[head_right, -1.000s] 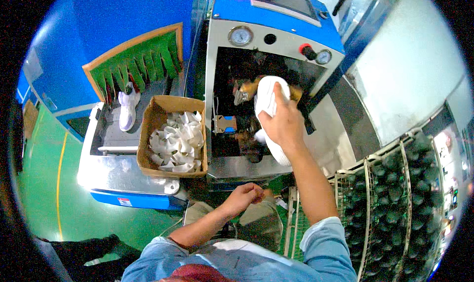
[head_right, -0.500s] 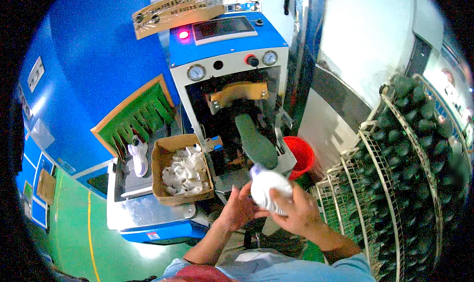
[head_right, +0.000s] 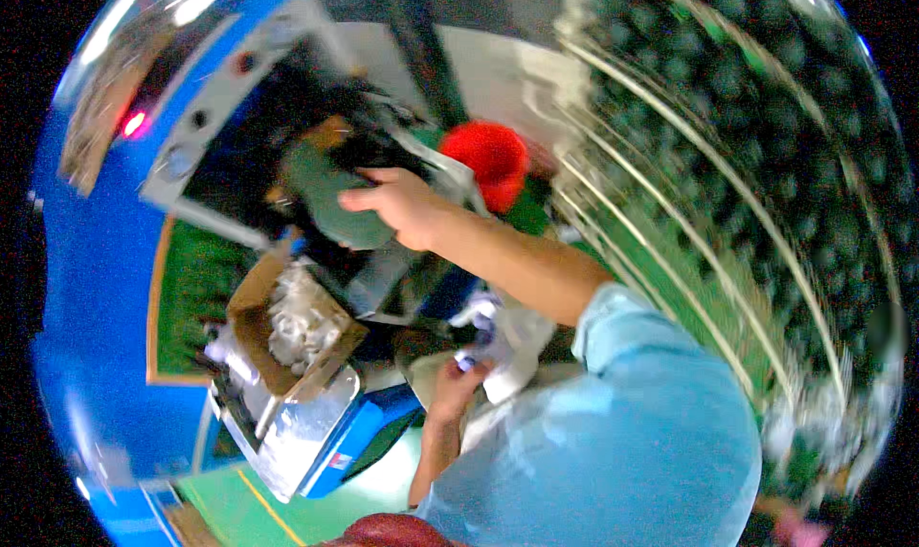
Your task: The person takes white sneakers from a conveyor belt, fits them onto green shoe lasts, and places them into a machine for processing. They handle multiple shoes one by one, ensuring each is properly fitted before inserting it into the machinery and then returning it to the conveyor belt.
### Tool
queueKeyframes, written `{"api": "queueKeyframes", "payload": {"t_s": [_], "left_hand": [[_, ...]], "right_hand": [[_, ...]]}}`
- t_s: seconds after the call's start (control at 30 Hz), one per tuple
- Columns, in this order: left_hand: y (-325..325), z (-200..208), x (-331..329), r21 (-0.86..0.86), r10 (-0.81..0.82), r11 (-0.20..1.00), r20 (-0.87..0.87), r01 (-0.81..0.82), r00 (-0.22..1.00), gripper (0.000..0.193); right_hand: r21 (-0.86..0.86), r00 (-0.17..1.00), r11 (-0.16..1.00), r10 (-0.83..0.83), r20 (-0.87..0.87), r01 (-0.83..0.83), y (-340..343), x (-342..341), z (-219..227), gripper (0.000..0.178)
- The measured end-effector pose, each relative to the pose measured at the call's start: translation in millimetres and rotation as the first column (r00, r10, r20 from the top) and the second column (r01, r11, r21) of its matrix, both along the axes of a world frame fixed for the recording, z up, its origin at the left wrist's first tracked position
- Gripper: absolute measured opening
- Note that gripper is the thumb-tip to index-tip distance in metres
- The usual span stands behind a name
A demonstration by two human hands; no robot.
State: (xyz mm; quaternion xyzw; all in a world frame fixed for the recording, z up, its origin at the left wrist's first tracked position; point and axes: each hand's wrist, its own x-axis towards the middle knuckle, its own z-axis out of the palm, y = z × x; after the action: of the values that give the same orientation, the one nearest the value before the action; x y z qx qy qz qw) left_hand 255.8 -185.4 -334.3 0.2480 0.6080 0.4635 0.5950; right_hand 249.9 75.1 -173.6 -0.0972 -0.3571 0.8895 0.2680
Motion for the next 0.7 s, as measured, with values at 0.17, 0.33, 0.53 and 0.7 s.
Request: {"api": "queueKeyframes", "payload": {"t_s": [0.17, 0.33, 0.53, 0.7], "left_hand": [[-5.8, -7.6, 13.5, 0.005, 0.204, 0.978, 0.128, -0.206, 0.971, 0.04], [-4.1, -36.9, 6.1, 0.01, 0.27, 0.959, 0.262, -0.283, 0.927, 0.042], [25.9, -13.0, 35.7, -0.006, 0.053, 0.999, 0.122, -0.053, 0.991, 0.04], [47.8, -31.6, 47.9, 0.0, -0.231, 0.966, -0.459, 0.26, 0.858, 0.039]], "right_hand": [[0.745, 0.867, 0.593, -0.496, 0.041, 0.304, -13.8, 152.6, -110.1, 0.08], [0.752, -0.049, 0.648, -0.761, 0.647, -0.125, -81.0, 347.2, -185.6, 0.081], [0.864, -0.896, 0.491, -0.328, 0.298, 0.108, -123.4, 528.0, -287.2, 0.069], [0.566, -0.816, 0.797, -0.175, 0.552, 0.212, -63.3, 646.2, -328.7, 0.056]]}}
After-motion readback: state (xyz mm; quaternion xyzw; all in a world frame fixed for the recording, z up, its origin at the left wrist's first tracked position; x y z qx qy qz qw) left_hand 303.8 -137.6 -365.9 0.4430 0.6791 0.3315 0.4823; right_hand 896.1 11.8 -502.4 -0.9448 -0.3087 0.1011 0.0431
